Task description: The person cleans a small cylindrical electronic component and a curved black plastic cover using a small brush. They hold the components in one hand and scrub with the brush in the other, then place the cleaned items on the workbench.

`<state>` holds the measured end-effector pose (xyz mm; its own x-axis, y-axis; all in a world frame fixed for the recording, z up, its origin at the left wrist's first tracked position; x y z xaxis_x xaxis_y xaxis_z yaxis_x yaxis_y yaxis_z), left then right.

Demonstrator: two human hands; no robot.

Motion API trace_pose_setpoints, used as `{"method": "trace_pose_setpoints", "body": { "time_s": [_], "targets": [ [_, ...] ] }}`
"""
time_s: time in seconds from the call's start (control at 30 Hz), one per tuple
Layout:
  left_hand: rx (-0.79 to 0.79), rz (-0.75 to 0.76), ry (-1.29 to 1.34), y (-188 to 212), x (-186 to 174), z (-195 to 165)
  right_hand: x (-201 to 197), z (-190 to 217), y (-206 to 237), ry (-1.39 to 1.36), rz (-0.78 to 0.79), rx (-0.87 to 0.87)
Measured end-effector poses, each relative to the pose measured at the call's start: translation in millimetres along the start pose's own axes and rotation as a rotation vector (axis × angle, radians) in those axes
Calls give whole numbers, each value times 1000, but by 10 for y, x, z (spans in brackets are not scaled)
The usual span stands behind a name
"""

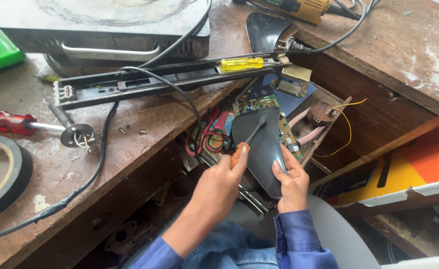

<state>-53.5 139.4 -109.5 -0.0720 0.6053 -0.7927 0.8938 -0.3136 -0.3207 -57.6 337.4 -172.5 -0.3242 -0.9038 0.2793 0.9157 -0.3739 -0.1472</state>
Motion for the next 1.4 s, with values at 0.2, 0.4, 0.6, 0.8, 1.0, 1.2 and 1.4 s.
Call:
{"method": "trace_pose_setpoints", "body": {
  "time_s": [0.2,0.4,0.6,0.8,1.0,1.2,1.4],
  "targets": [
    [-52,-29,-3,-205,-46,22,3,28,-7,-1,-1,27],
    [-43,102,-93,-116,-6,-275,-3,35,-7,-32,-17,56],
    [-61,31,-39,-241,21,-246,-29,28,-31,-1,-22,67],
    [-58,109,-117,-180,157,-397,-35,7,-37,-20,-26,50],
    [-64,43,-114,-293,139,-294,-46,-2,-38,-25,-4,30],
    [-62,139,-161,-180,204,-399,-40,8,-36,-2,-25,34],
    [-56,54,-115,-270,201,-326,-36,30,-35,-10,-10,49]
  ]
}}
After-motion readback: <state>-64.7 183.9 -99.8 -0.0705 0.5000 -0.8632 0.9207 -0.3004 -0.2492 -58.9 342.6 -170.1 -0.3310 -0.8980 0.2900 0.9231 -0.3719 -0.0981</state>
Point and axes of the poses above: each hand's wrist, its own y-axis away from the middle knuckle, its own x-axis out of the palm, z = x × y, the point moved 2 cm from there along -y, towards the middle knuckle, and after that the axes turned 7 degrees about -x, right-handed, at the moved point
